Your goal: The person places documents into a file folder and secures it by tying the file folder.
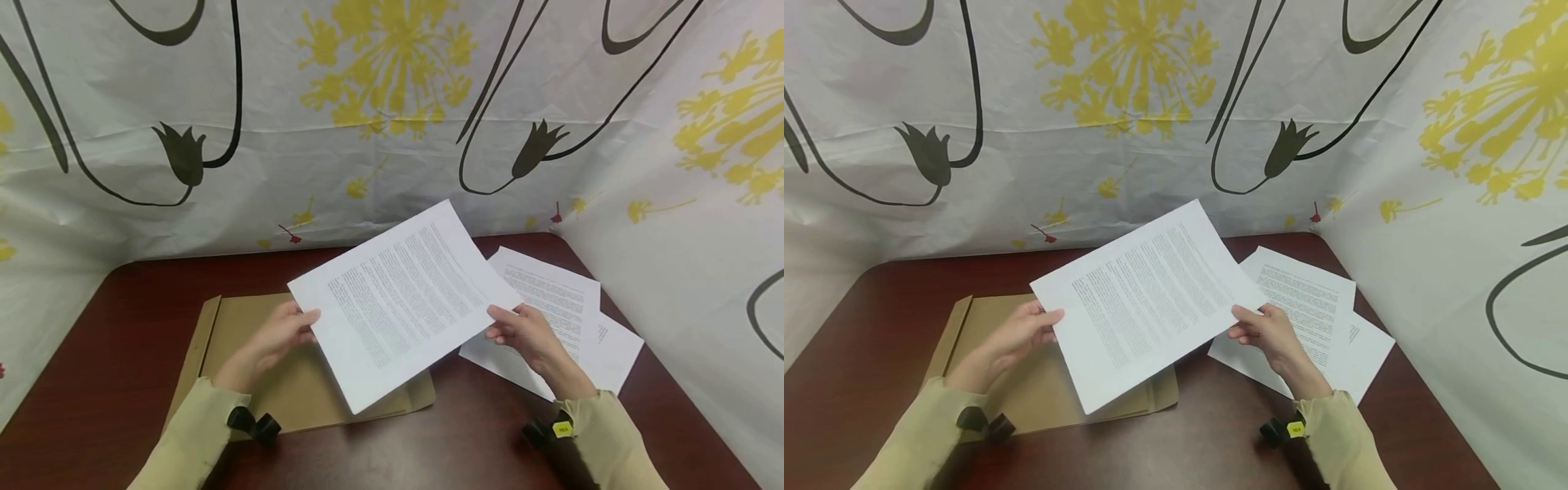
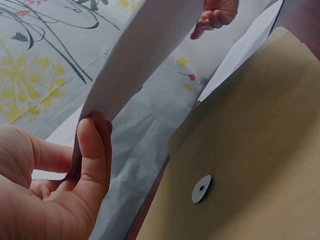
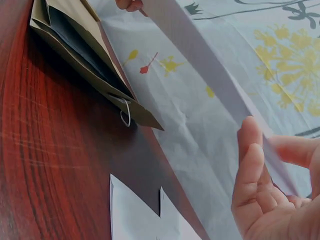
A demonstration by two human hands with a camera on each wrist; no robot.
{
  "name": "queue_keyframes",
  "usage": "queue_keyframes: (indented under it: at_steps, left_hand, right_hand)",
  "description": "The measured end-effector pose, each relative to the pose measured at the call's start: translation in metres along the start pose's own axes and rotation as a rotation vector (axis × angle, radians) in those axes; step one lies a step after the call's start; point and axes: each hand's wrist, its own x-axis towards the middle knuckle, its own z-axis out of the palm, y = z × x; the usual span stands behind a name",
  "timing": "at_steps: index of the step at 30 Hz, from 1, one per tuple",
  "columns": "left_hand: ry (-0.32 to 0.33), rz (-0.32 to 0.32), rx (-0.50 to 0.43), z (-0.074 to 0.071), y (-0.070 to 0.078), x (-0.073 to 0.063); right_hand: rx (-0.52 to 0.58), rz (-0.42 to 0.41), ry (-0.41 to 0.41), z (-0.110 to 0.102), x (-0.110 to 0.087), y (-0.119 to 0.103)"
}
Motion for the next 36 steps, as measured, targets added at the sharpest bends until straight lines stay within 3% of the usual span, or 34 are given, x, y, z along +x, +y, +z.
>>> queue_keyframes:
  at_steps: [5,11,18,24,27,30,33,36]
  left_hand:
    - [-0.003,-0.020,0.022,-0.004,0.001,0.003]
    - [-0.004,-0.030,0.045,-0.005,0.001,0.006]
    - [0.011,-0.036,0.017,-0.003,-0.001,0.012]
    - [0.052,-0.031,-0.007,0.004,-0.002,0.017]
    - [0.057,-0.035,-0.072,0.014,-0.001,0.019]
    - [0.020,-0.033,-0.125,0.024,-0.001,0.023]
    - [-0.001,-0.030,-0.059,0.034,-0.005,0.027]
    - [-0.028,-0.003,0.130,0.043,-0.010,0.031]
  right_hand:
    - [0.002,-0.003,0.052,-0.009,-0.002,0.003]
    - [-0.108,0.026,0.005,-0.017,-0.005,0.009]
    - [-0.120,0.032,-0.020,-0.019,-0.011,0.013]
    - [-0.069,0.023,0.015,-0.023,-0.016,0.019]
    - [-0.007,0.015,0.036,-0.031,-0.019,0.020]
    - [0.050,0.008,0.053,-0.043,-0.022,0.021]
    - [0.097,-0.001,0.064,-0.056,-0.025,0.021]
    - [0.124,-0.004,0.089,-0.070,-0.029,0.020]
